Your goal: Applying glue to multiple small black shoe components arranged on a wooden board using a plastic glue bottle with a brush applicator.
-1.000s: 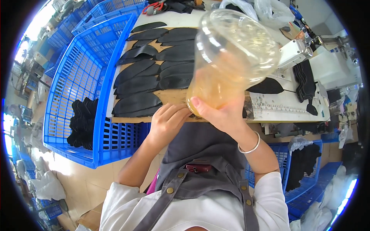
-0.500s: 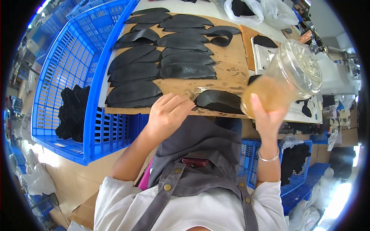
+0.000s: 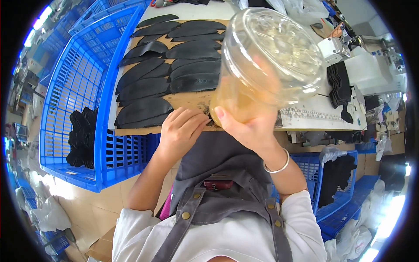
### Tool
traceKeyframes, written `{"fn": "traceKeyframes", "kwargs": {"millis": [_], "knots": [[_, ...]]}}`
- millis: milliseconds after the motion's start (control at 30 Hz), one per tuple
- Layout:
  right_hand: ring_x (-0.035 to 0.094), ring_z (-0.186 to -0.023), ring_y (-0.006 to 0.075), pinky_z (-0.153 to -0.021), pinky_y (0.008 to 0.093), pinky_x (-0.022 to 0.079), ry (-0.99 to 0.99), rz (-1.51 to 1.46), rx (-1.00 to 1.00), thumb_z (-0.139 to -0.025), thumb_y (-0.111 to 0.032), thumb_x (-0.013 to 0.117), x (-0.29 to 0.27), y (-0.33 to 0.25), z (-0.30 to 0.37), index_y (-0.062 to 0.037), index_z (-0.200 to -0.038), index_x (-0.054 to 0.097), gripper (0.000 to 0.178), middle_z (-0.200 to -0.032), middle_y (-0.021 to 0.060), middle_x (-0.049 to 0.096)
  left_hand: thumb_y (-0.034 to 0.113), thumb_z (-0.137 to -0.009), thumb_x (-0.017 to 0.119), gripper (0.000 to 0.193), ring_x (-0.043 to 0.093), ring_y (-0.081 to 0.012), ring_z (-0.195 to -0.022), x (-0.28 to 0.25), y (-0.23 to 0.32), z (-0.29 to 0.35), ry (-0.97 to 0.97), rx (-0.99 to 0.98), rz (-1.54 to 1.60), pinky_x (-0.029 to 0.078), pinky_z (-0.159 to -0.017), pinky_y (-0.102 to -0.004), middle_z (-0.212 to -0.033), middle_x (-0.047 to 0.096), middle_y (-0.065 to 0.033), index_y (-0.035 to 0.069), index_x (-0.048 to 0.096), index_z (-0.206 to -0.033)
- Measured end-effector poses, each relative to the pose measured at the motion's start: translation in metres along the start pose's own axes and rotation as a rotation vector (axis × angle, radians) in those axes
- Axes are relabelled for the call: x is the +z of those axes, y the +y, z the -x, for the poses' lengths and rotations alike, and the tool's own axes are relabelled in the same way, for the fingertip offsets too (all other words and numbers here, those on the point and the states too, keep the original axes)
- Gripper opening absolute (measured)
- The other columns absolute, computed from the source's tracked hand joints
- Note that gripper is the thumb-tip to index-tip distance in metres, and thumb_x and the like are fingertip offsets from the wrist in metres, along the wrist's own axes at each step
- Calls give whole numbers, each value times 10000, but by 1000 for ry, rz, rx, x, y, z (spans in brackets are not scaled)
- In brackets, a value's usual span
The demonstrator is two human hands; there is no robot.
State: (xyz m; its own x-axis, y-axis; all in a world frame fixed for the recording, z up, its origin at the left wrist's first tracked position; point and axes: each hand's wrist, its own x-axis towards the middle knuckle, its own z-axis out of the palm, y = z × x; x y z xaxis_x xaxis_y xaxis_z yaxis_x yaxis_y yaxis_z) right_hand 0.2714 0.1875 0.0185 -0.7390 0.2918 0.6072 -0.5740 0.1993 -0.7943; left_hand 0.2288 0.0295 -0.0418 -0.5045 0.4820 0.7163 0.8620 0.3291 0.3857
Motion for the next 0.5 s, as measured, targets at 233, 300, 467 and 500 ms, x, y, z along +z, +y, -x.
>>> {"fn": "traceKeyframes", "kwargs": {"millis": [233,300,467,500], "knots": [[546,-998,181,-831,296,471,-47,584,141,-685,-37,712,-97,-18,14,-20,-1324,295,763,-1158,126,505,-7,-665,680,132,563,-233,-670,-3,1,2,-26,-53,-17,463,-604,-325,-756,588,-55,37,601,-762],[549,-993,191,-878,314,448,152,630,54,-693,-27,712,-122,-22,18,-20,-1337,299,766,-1188,136,488,8,-667,686,155,558,-246,-707,-7,8,-7,-51,-65,8,460,-631,-338,-795,572,-63,35,582,-779],[553,-1009,296,-901,405,447,398,224,39,-832,-119,532,-166,-21,35,-34,-1380,248,624,-1084,225,538,105,-685,700,208,538,-257,-787,-14,22,-55,-163,-47,-91,436,-693,-369,-873,548,-63,39,577,-839],[553,-1009,296,-901,405,447,404,214,37,-832,-119,532,-165,-22,38,-34,-1380,248,624,-1084,225,538,134,-699,694,203,537,-257,-781,-11,18,-68,-165,-1,-144,435,-695,-376,-872,549,-61,39,583,-840]]}}
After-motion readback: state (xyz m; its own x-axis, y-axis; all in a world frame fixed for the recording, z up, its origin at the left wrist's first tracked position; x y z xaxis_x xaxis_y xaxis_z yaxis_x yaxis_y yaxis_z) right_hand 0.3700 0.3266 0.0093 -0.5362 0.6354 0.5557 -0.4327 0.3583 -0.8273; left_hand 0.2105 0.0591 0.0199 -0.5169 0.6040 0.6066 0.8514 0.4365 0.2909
